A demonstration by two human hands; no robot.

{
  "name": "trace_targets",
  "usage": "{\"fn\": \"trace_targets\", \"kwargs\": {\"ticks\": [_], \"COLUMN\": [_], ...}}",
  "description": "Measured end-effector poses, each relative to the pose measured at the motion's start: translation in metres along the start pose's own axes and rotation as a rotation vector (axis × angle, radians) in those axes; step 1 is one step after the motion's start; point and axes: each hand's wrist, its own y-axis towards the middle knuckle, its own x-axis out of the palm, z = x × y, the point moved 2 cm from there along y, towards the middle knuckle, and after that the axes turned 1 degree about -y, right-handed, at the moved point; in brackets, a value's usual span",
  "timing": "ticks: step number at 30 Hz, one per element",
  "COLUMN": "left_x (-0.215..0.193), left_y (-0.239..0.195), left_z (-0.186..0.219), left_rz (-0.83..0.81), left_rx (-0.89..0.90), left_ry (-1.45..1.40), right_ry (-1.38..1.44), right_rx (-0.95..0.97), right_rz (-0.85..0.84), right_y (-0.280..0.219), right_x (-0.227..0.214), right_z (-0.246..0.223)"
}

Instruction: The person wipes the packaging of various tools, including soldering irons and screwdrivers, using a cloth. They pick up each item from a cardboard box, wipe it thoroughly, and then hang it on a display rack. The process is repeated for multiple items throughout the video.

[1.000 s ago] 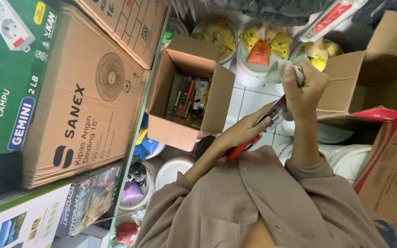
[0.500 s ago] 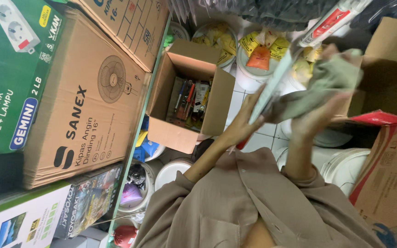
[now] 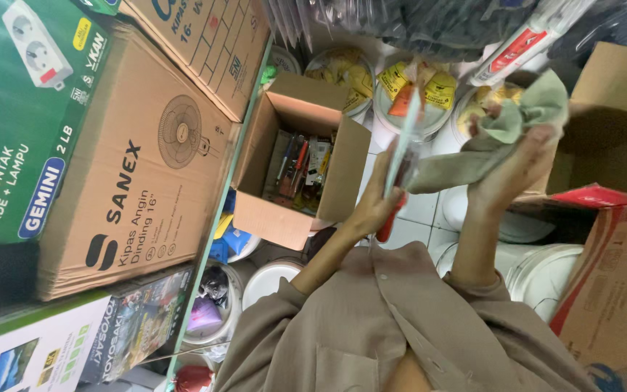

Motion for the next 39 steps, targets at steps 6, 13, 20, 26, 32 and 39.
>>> {"fn": "trace_targets", "kwargs": {"ticks": [6, 13, 20, 26, 32, 39], "left_x": [-0.011, -0.001, -0.002, -0.044, -0.002, 0.000], "left_y": [-0.008, -0.006, -0.015, -0.014, -0.019, -0.018], "left_z": [-0.030, -0.020, -0.061, -0.085, -0.083, -0.064], "left_rz": [0.073, 0.095, 0.253, 0.161, 0.399, 0.404], "left_rx": [-0.019, 0.131, 0.149, 0.161, 0.169, 0.262], "left_ry": [-0.379, -0.047, -0.080, -0.994, -0.748, -0.502], "right_ry": [-0.168, -0.685, -0.743, 0.152, -0.827, -0.750], "right_rx": [0.030, -0.277, -0.141, 0.193, -0.348, -0.145], "right_rz": [-0.209, -0.525, -0.231, -0.224, -0.623, -0.401], "right_y": [-0.072, -0.096, -0.080, -0.059, -0.102, -0.091], "right_x": [0.017, 0.056, 0.022, 0.012, 0.040, 0.004], "right_z": [0.005, 0.021, 0.060, 0.016, 0.018, 0.072]}}
